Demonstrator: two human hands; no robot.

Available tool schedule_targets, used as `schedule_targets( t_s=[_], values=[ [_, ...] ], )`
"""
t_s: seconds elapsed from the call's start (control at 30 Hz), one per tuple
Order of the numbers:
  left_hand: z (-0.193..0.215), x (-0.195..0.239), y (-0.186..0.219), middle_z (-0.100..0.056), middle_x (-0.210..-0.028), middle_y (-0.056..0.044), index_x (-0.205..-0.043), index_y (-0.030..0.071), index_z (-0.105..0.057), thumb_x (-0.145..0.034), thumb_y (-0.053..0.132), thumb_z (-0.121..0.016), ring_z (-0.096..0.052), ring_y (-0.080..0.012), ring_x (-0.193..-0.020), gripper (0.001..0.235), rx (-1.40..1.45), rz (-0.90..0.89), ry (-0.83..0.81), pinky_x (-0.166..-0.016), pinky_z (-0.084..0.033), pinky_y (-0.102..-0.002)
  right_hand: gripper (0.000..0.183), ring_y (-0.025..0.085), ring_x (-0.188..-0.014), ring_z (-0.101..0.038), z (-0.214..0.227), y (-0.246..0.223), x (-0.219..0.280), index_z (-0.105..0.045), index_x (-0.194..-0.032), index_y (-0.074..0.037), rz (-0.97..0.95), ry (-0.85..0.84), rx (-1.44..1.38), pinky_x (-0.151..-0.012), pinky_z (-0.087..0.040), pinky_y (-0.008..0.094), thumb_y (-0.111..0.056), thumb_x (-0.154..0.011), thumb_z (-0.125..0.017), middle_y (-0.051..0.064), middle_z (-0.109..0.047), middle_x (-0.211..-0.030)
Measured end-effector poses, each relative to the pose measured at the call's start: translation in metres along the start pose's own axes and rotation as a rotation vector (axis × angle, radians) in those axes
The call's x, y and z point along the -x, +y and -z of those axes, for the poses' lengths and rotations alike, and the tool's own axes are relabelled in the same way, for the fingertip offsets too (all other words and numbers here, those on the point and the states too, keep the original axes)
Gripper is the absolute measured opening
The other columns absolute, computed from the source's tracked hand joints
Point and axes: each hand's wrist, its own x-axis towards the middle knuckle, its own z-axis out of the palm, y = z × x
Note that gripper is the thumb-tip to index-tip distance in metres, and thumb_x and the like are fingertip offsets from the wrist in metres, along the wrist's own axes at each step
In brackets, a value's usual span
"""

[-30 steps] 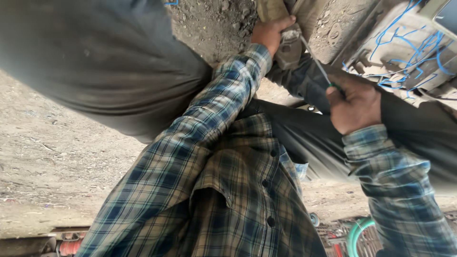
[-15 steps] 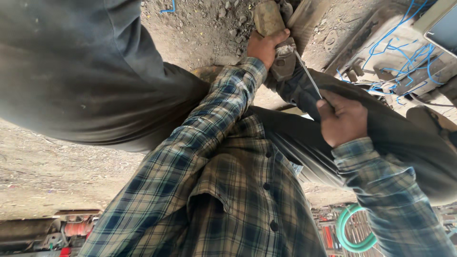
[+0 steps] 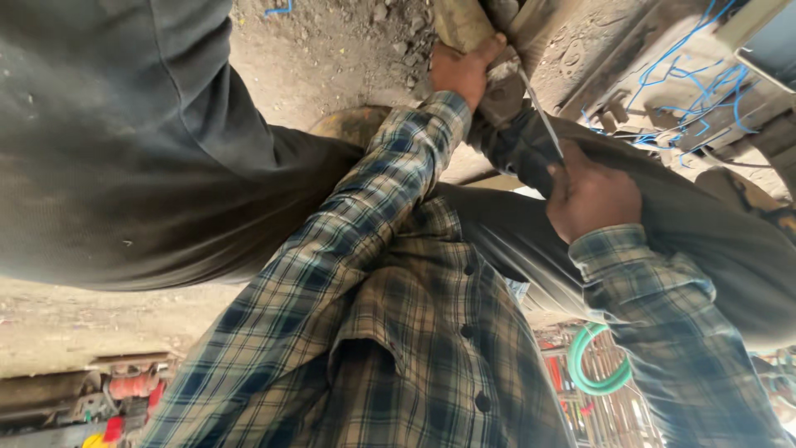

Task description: The person sits on the ground and uses a screwdriver and hammer to disassemble a small cylindrical motor component. They repeatedly pry and tap the housing to separate parts, then set the screwdriver aside to inspect the separated pieces.

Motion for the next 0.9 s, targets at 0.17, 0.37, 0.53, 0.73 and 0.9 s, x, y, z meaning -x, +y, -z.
schedule_targets(
  t_s=[0.17, 0.37, 0.53, 0.73, 0.9],
  values=[
    [0.007, 0.000, -0.006, -0.072, -0.110, -0.027, -0.121, -0.012, -0.053, -0.069, 0.044, -0.085, -0.073, -0.0345, -0.097, 0.083, 0.147, 0.019, -0.085, -0.090, -0.059, -0.043, 0.033, 0.041, -0.066, -0.068, -0.003, -0.001, 0.002, -0.067, -0.130, -0.008, 0.018, -0.039, 0.091, -0.059, -0.053, 0.054, -0.022, -0.100, -0.069, 0.019, -0.068, -0.075],
    [0.007, 0.001, 0.003, -0.075, -0.103, -0.029, -0.112, -0.016, -0.058, -0.071, 0.043, -0.084, -0.075, -0.0336, -0.089, 0.076, 0.159, -0.034, -0.084, -0.079, -0.061, -0.042, 0.030, 0.034, -0.056, -0.065, -0.016, 0.002, 0.010, -0.068, -0.127, -0.009, 0.080, 0.025, 0.315, -0.048, -0.048, 0.049, -0.029, -0.104, -0.068, 0.015, -0.066, -0.073],
    [0.011, -0.007, -0.008, -0.080, -0.096, -0.027, -0.104, -0.019, -0.073, -0.068, 0.042, -0.082, -0.078, -0.0349, -0.084, 0.072, 0.279, -0.090, -0.153, -0.074, -0.060, -0.042, 0.037, 0.030, -0.052, -0.064, -0.031, 0.008, 0.019, -0.070, -0.131, -0.007, 0.142, 0.083, 0.412, -0.045, -0.047, 0.045, -0.032, -0.104, -0.067, 0.012, -0.064, -0.072],
    [-0.002, -0.059, -0.051, -0.073, -0.106, -0.024, -0.112, -0.007, -0.064, -0.080, 0.038, -0.077, -0.072, -0.0397, -0.100, 0.057, 0.123, -0.161, 0.006, -0.087, -0.056, -0.047, 0.045, 0.028, -0.048, -0.062, -0.023, 0.006, 0.021, -0.074, -0.130, -0.004, 0.206, 0.085, 0.593, -0.038, -0.043, 0.048, -0.025, -0.093, -0.060, 0.016, -0.064, -0.069],
    [-0.018, -0.110, -0.071, -0.075, -0.111, -0.022, -0.107, 0.010, -0.078, -0.101, 0.034, -0.053, -0.069, -0.0411, -0.107, 0.035, -0.481, -0.632, 0.039, -0.093, -0.055, -0.050, 0.037, 0.023, -0.060, -0.061, -0.025, 0.015, 0.031, -0.074, -0.124, -0.011, 0.335, 0.377, 0.781, -0.048, -0.041, 0.041, -0.028, -0.095, -0.058, 0.012, -0.066, -0.076]
  ],
)
